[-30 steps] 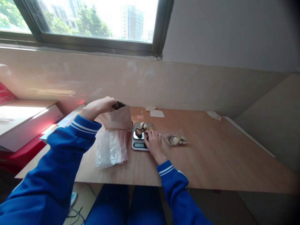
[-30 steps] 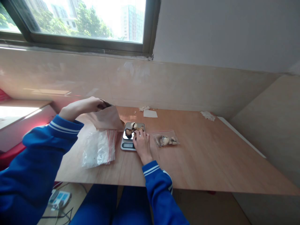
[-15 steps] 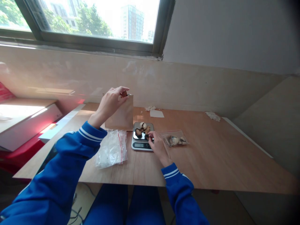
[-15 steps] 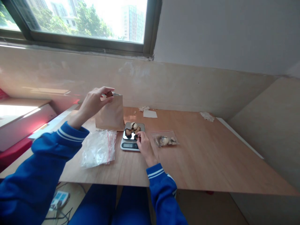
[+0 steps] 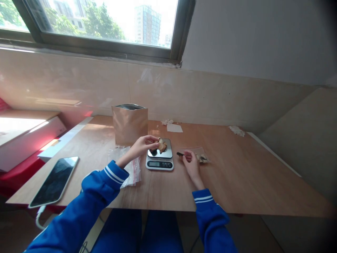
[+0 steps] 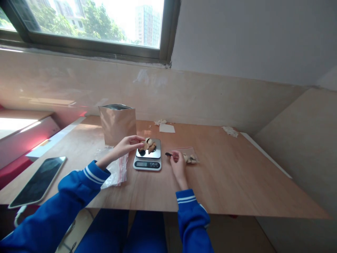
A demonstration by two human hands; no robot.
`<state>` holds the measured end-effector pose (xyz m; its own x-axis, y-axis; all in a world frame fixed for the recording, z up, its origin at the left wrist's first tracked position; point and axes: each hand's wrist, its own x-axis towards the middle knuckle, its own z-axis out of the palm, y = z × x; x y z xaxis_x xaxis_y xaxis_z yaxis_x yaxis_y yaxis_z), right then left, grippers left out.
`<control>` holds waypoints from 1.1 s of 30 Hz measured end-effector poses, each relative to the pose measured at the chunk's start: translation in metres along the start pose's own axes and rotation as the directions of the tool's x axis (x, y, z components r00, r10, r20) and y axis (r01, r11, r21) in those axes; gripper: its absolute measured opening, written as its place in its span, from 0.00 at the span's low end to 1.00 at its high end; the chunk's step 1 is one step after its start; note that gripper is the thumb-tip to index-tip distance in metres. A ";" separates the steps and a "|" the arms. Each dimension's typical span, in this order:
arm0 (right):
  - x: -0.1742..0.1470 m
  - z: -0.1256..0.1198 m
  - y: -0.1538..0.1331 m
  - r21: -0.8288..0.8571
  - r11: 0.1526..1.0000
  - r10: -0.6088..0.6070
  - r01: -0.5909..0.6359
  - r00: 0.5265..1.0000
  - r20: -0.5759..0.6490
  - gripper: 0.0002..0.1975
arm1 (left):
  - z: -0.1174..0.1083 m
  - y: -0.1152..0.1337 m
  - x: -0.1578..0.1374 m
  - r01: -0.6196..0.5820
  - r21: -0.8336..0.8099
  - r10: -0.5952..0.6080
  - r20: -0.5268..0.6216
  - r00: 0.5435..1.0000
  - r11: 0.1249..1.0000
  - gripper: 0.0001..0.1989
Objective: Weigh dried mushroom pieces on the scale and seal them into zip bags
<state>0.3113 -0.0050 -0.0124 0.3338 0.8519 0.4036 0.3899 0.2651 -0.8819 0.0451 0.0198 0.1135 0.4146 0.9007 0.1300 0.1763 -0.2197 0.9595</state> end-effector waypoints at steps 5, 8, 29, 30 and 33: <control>0.010 -0.008 0.018 -0.181 0.973 -0.130 0.141 0.989 0.070 0.09 | 0.013 -0.009 -0.004 -0.025 -0.098 0.032 0.069 0.997 0.995 0.21; 0.014 -0.005 0.022 -0.292 0.919 -0.235 0.263 0.963 0.128 0.07 | 0.020 -0.014 -0.005 -0.075 0.054 0.074 0.030 0.997 0.996 0.17; 0.017 -0.004 0.025 -0.443 0.825 -0.295 0.351 0.936 0.192 0.10 | 0.053 -0.041 0.008 -0.130 0.767 0.283 -0.070 0.957 0.628 0.06; 0.016 -0.004 0.024 -0.444 0.823 -0.298 0.355 0.934 0.195 0.09 | 0.050 -0.038 0.005 -0.121 0.762 0.285 -0.086 0.955 0.636 0.06; 0.014 -0.004 0.020 -0.457 0.807 -0.309 0.373 0.927 0.212 0.08 | 0.036 -0.026 -0.006 -0.067 0.732 0.271 -0.164 0.948 0.678 0.06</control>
<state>0.3276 0.0106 -0.0236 0.0075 0.8038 0.5948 0.8316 0.3254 -0.4501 0.0702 0.0066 0.0790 0.2944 0.8561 0.4248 0.7451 -0.4840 0.4590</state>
